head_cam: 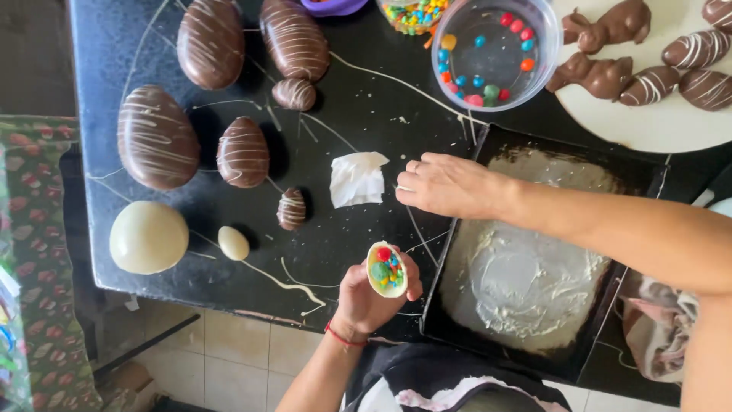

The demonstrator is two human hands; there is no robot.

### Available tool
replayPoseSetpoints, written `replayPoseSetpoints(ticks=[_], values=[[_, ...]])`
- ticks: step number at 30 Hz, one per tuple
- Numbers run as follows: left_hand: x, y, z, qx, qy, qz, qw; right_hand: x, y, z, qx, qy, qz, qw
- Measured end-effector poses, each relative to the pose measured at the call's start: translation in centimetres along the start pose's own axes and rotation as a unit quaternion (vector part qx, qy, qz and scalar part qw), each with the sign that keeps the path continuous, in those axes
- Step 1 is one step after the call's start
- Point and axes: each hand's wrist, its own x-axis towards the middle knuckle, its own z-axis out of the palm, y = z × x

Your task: The person fills a hollow white chocolate egg half with colorful candies and then seals it with another white chocolate half. They smooth the edges of the joined egg by hand and place it on the table among other finished chocolate eggs.

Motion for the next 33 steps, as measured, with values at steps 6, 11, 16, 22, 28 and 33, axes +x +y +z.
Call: replayPoseSetpoints(ticks=[6,11,16,22,28,33], values=[[-6.2,1.0,-1.9,0.002,0.014,0.018,1.000,-0.5,-0.6,4.9,-0.038,-0.090,-0.027,0.995],[-9.3,1.7,-1.0,0.008,0.009,0.000,1.000,-0.1,-0.9,2.0,-0.080,-0.139,0.039,0.986],[-10.4,1.9,-0.9,-0.002,-0.008,-0.023,1.000,-3.9,-5.7,-6.7,0.012,-0.007,0.274,0.962],[-8.4,1.4,-0.7,0.034,0.017,-0.101,0.994,-21.6,-18.1,-5.2,-0.039,-0.153,0.500,0.851],[-5.0,0.9,0.3,0.068,0.017,-0.108,0.992,-22.4,-21.4,-0.9,-0.100,-0.053,0.491,0.864],[-4.4,0.1,0.9,0.059,0.015,-0.110,0.992,-20.3,-23.1,-4.5,-0.024,-0.101,0.386,0.917]])
